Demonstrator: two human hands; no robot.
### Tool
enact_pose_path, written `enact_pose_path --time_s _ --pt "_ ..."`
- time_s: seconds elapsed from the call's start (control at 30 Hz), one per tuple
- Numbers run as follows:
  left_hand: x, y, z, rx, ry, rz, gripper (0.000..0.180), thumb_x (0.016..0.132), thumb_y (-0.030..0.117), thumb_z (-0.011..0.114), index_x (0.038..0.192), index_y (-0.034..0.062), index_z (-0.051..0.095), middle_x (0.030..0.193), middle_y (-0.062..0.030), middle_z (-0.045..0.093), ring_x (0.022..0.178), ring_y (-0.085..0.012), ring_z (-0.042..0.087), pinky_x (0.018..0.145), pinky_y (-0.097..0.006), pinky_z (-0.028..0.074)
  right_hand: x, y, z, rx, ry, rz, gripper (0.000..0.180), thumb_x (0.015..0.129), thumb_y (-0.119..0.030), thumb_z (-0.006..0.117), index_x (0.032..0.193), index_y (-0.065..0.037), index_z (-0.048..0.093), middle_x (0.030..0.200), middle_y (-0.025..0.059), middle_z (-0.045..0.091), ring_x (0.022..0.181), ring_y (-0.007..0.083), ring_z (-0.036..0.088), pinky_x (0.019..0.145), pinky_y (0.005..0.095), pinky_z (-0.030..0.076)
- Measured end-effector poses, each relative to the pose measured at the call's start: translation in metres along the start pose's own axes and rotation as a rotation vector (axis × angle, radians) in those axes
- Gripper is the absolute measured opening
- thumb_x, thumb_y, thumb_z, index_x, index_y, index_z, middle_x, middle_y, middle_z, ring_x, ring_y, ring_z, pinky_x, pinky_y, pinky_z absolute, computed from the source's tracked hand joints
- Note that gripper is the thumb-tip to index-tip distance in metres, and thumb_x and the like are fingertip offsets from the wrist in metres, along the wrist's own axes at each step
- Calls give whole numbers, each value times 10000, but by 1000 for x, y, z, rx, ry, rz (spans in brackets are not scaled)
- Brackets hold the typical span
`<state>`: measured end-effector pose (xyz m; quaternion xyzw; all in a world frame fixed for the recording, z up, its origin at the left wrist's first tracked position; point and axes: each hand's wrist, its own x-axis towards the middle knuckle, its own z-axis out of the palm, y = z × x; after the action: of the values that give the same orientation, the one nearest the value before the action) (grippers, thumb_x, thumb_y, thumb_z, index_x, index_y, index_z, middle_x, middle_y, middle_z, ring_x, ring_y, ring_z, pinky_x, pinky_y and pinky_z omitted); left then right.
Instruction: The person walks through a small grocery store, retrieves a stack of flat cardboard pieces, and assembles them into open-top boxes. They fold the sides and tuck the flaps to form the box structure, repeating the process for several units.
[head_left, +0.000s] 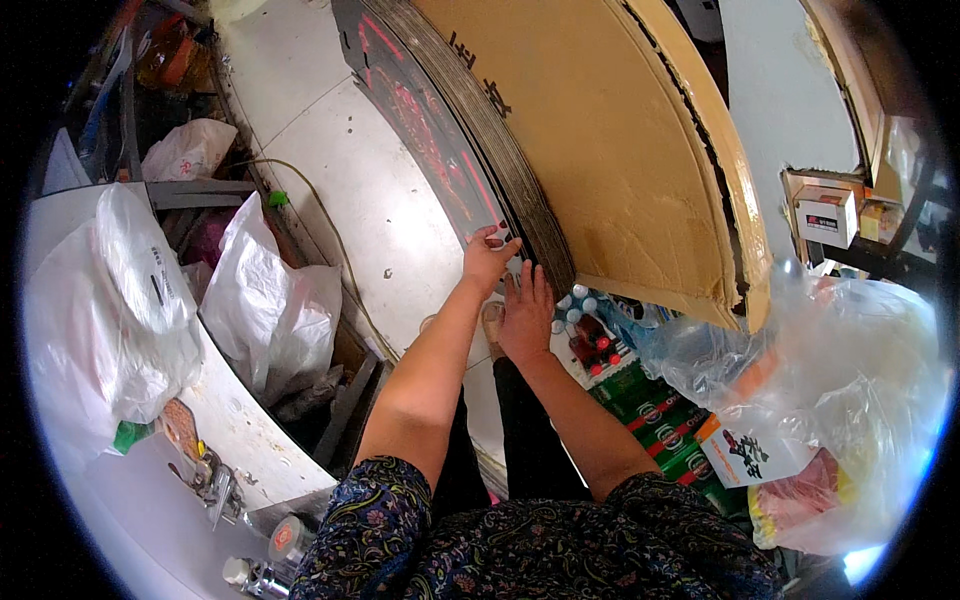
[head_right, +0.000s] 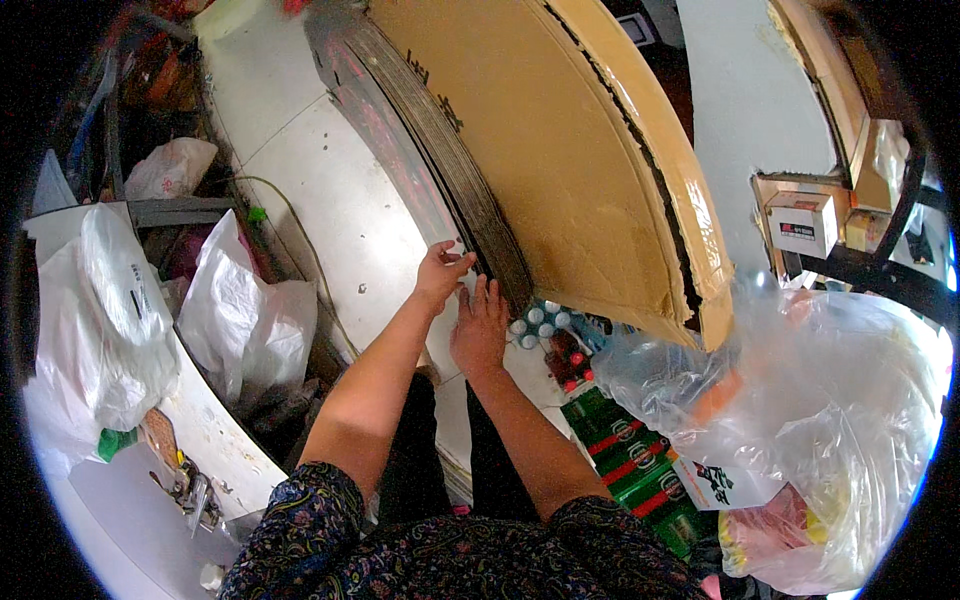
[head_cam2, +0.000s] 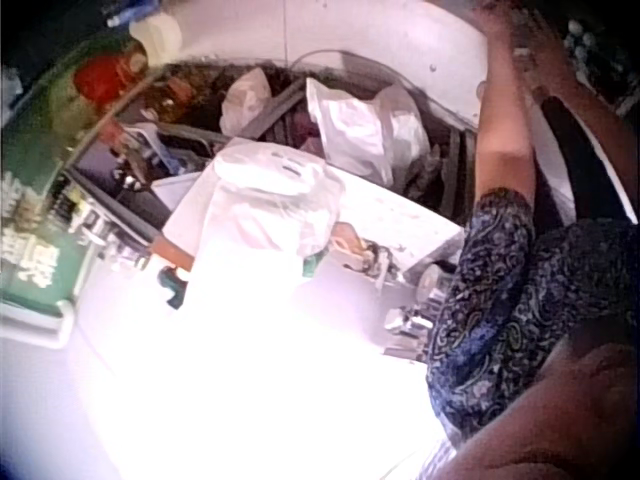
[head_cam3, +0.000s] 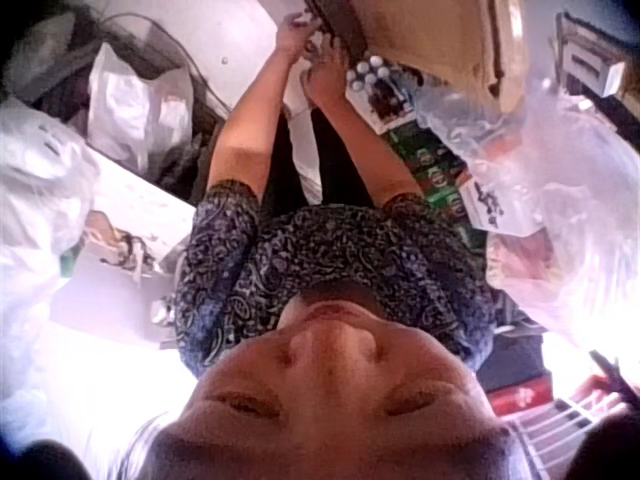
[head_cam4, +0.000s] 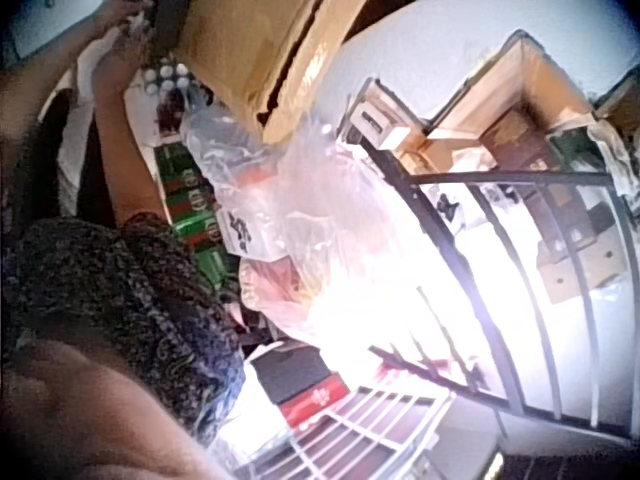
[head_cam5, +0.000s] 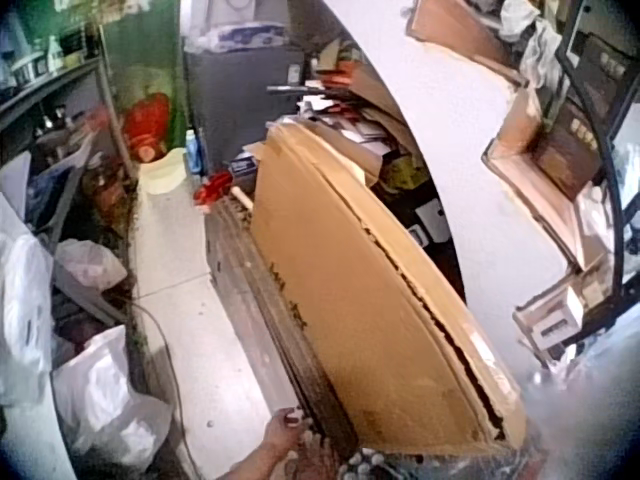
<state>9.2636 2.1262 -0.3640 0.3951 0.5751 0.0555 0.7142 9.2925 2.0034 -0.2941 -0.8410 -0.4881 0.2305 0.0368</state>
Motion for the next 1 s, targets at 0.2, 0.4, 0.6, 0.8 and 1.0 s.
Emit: enact_pose_path --time_s 0.2,0.4,0.6,0.8,1.0 --pt "-1 -4 1 -19 21 8 586 826 226 757 1300 73 449 1005 -47 562 873 -174 582 688 -342 499 -4 2 1 79 35 -13 593 799 -114 633 1364 -29 475 1516 206 254 1403 379 240 1107 543 240" --pt "-7 -2 1 -51 8 54 598 817 229 767 1301 86 447 1051 -50 543 871 -165 576 681 -327 505 0 2 1 189 75 -14 596 780 -83 638 1349 -18 473 1453 208 342 1347 378 325 1069 531 292" --pt "-15 13 -2 31 9 25 658 791 241 795 1315 78 432 1140 -74 480 917 -187 570 701 -321 515 11 10 4 393 174 126 681 803 -122 647 1397 45 361 1251 252 456 1150 397 476 967 458 409" --pt "-21 8 -6 -34 15 -16 684 792 254 796 1336 85 417 1146 -62 476 940 -188 565 710 -329 519 22 10 -5 224 79 187 726 846 -192 651 1415 90 299 1144 255 483 1055 386 511 912 445 442" --pt "-21 8 -6 -35 14 -23 677 796 249 792 1336 87 418 1147 -53 476 936 -181 563 696 -327 513 22 8 -2 146 72 186 729 839 -195 660 1414 87 312 1131 229 493 1052 373 513 901 439 447"
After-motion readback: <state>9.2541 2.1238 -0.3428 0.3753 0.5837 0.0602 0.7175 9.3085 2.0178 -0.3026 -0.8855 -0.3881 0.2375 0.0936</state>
